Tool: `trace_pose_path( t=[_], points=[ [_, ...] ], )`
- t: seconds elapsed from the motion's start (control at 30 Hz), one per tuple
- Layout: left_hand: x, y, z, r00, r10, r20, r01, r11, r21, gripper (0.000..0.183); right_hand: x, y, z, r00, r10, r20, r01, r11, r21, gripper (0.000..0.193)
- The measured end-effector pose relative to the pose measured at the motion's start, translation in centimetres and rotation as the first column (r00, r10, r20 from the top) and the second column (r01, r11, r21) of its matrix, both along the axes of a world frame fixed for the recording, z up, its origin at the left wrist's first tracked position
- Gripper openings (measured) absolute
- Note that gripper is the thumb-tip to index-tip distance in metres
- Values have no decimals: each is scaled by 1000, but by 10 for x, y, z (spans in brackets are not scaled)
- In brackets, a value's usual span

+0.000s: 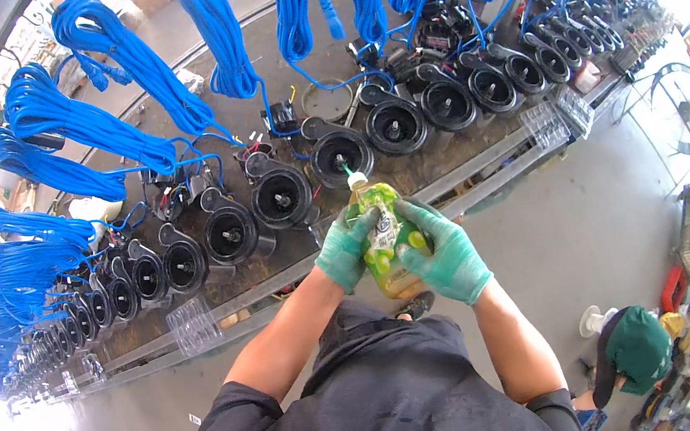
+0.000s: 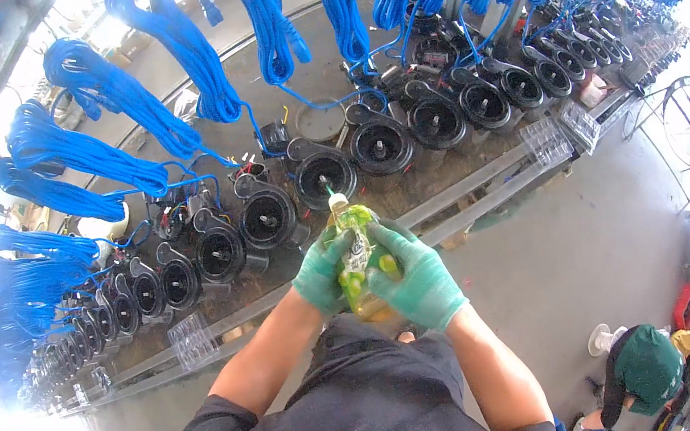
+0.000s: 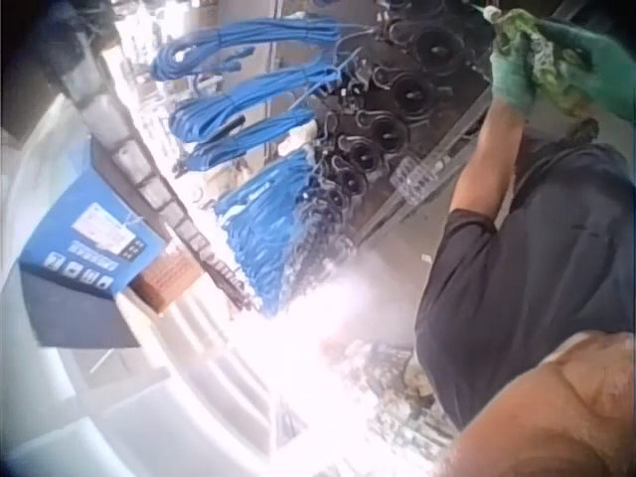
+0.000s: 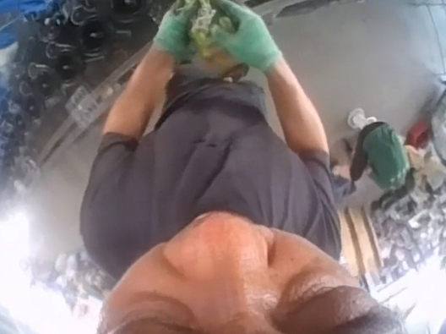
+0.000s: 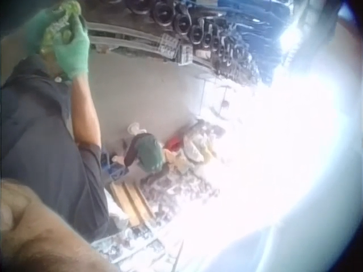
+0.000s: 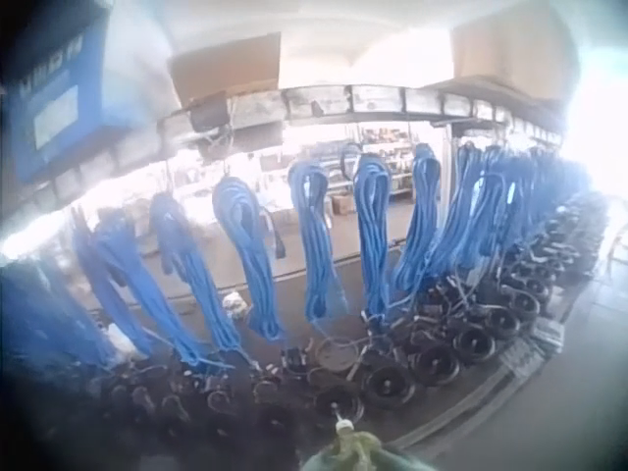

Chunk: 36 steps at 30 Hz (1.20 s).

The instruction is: The person holds a bottle and pours liquid onto a series of circular components on a long assembly table, then places several small circular objects into clear plastic trays.

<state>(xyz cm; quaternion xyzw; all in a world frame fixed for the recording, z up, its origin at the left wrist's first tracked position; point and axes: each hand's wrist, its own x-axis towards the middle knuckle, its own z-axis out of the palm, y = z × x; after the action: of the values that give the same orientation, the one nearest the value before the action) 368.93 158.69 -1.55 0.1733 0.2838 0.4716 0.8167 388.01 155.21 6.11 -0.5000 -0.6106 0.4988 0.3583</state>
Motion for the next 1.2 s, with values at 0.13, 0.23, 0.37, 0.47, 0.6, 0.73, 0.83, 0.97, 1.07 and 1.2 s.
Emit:
trace_pose_path(
  t=[0.13, 0.23, 0.37, 0.47, 0.6, 0.73, 0.83, 0.97, 1.07, 1.2],
  points=[
    [18, -3, 15, 1000, -3, -4, 3, 999, -32, 39, 27, -1, -8, 998, 35, -53, -35, 999, 7, 68],
    [43, 1, 17, 997, -12, -72, 13, 1000, 6, 40, 50, -3, -3, 995, 21, -93, -14, 997, 75, 68],
    [82, 18, 21, 998, -44, -51, 43, 999, -13, 42, 87, 9, -6, 1000, -10, 6, 9, 990, 139, 68],
    [98, 35, 25, 997, -60, -43, 58, 997, -43, 42, 101, 23, -9, 999, -31, 24, 29, 995, 99, 68],
    [102, 49, 4, 997, -10, -78, 4, 997, -71, 42, 107, 44, -5, 999, 1, -44, -1, 1000, 7, 67],
    [107, 48, -2, 997, -20, -78, 20, 1000, 5, 44, 114, 53, 1, 999, 27, -21, -27, 999, -21, 67],
    [117, 46, -3, 992, 0, -126, 1, 1000, 8, 47, 126, 53, 1, 999, 51, -16, -51, 999, 6, 67],
    [142, 49, -2, 990, 16, -137, -14, 1000, 17, 53, 147, 50, 13, 999, 20, 26, -22, 999, 43, 69],
    [166, 65, 4, 995, -58, -80, 67, 992, 106, 54, 161, 47, 19, 995, -72, 74, 68, 996, 58, 70],
    [182, 83, 0, 991, -118, 63, 119, 993, -12, 49, 170, 56, 15, 988, -133, 84, 132, 991, 21, 69]
  ],
)
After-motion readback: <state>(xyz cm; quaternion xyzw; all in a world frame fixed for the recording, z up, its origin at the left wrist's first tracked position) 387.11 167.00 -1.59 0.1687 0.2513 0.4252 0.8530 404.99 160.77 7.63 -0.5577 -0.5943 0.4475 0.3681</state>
